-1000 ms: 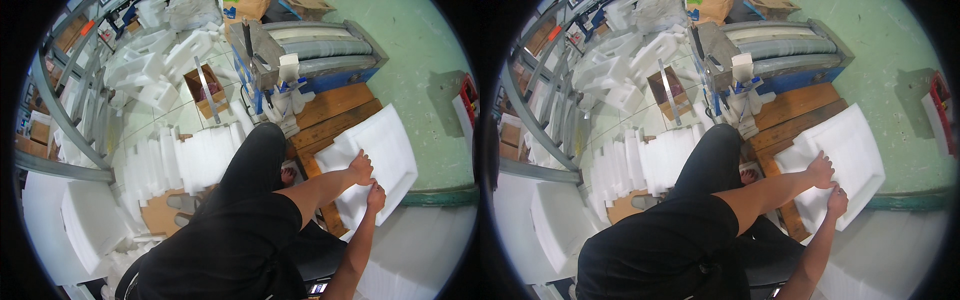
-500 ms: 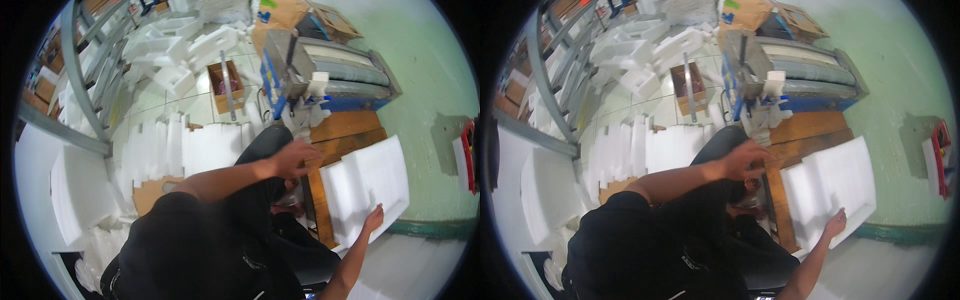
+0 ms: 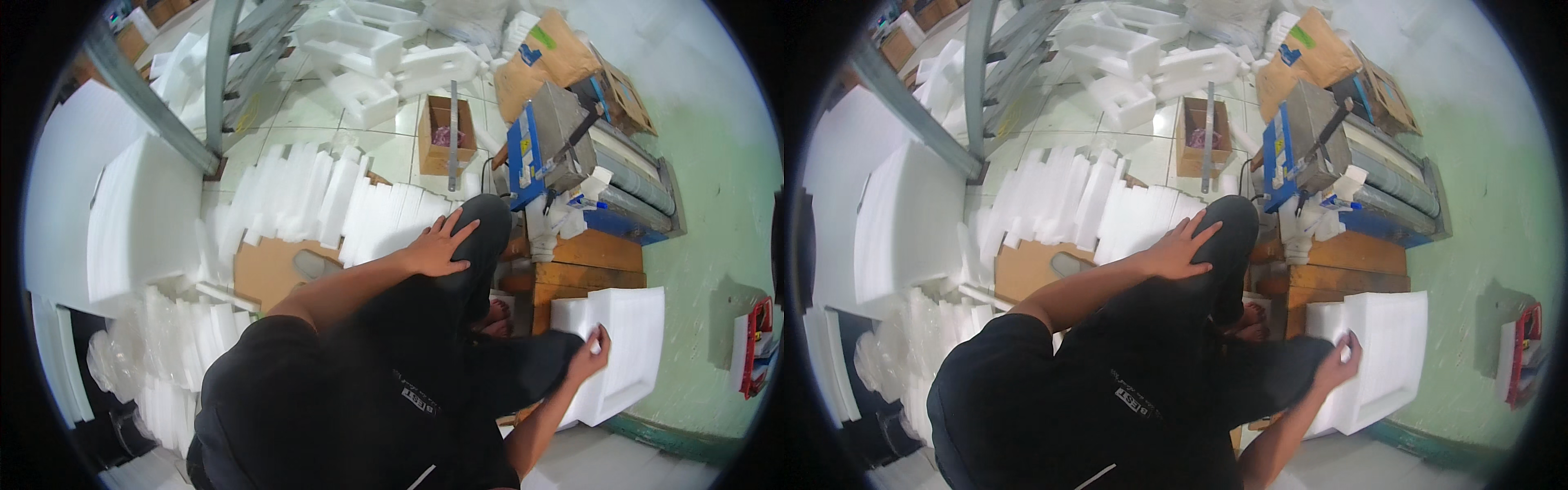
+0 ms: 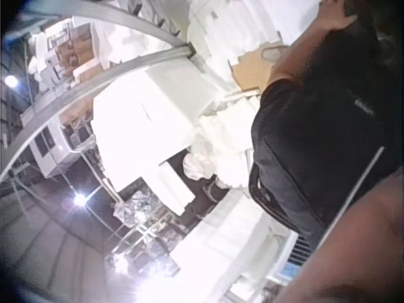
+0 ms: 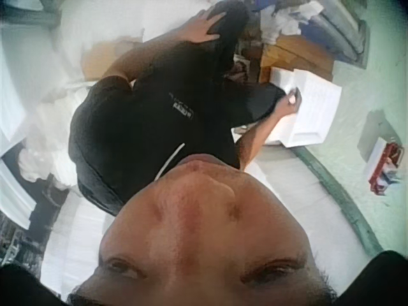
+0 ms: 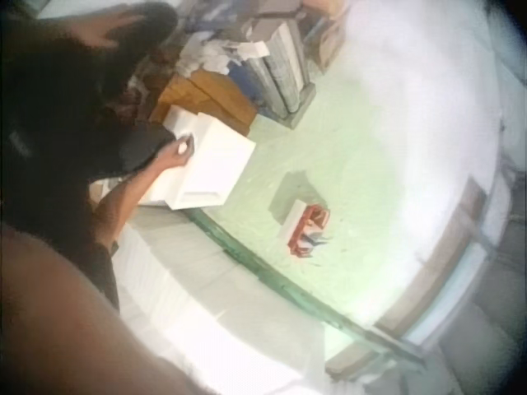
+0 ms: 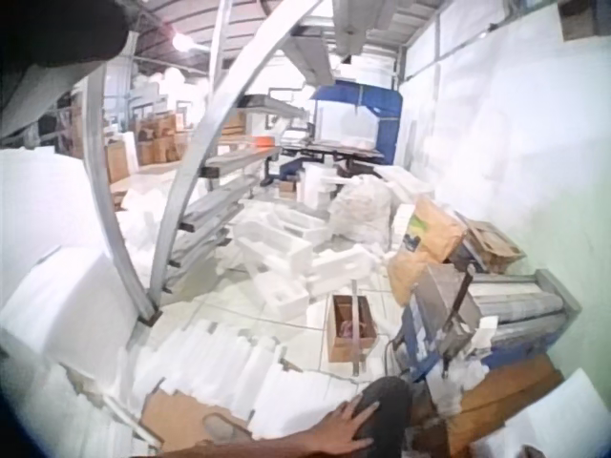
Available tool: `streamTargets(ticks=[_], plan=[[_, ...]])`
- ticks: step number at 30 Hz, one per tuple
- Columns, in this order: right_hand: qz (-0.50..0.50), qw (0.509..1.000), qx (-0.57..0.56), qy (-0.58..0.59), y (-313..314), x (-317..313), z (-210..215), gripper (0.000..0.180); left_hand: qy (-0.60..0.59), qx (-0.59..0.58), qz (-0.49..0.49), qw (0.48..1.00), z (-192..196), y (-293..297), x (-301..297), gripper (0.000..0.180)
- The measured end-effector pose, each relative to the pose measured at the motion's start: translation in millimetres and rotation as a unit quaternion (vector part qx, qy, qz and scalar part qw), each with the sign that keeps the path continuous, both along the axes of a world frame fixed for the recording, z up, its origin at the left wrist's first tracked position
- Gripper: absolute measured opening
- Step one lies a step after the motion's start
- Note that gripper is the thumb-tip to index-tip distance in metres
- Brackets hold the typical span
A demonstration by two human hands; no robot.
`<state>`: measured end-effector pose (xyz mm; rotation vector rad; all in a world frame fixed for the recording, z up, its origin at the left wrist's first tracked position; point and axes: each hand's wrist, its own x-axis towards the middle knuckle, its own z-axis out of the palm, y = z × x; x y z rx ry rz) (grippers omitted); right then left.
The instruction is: The person sits on the floor and folds white foam sheets by hand. They repeatedly pick up sheets, fold them in half, and place them on a wooden bench, occasionally adjusting the stack.
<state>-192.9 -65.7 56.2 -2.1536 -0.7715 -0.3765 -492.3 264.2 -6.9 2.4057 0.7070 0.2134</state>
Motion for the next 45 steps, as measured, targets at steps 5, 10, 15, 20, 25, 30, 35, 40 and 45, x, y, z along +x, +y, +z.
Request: streamTargets(ticks=[5, 10, 15, 20, 25, 30, 35, 40, 45], plan=[[0.19, 0.91, -0.339, -0.142, 88, -67, 6, 0.03, -0.015, 0.003, 0.089, 0.996, 7, 9, -63, 0.099], [0.226, 0.882, -0.376, -0.172, 120, -100, -8, 0.035, -0.069, -0.013, 0.169, 0.983, 23, 23, -152, 0.102], [0.281, 0.908, -0.258, -0.173, 124, -112, 14, 0.035, -0.163, 0.015, 0.183, 0.969, 30, 23, -197, 0.096], [0.313, 0.874, -0.289, -0.236, 172, -107, -28, 0.023, -0.222, -0.007, 0.283, 0.933, -25, -2, -238, 0.079], [0.37, 0.873, -0.235, -0.215, 186, -133, -35, 0.021, -0.221, -0.08, 0.335, 0.912, -35, -32, -231, 0.077], [0.474, 0.865, -0.061, -0.151, 213, -142, -33, 0.022, -0.183, -0.053, 0.384, 0.904, -29, -41, -233, 0.076], [0.292, 0.948, 0.035, -0.126, 190, -60, -18, 0.027, -0.116, 0.145, 0.375, 0.908, -11, -31, -223, 0.069], [0.047, 0.986, -0.099, -0.125, 88, 91, 16, 0.036, -0.221, 0.19, 0.208, 0.933, 34, 11, -92, 0.062], [-0.221, 0.962, -0.153, -0.046, -67, 174, 26, 0.052, -0.304, -0.107, -0.023, 0.946, 35, 3, 118, 0.062]])
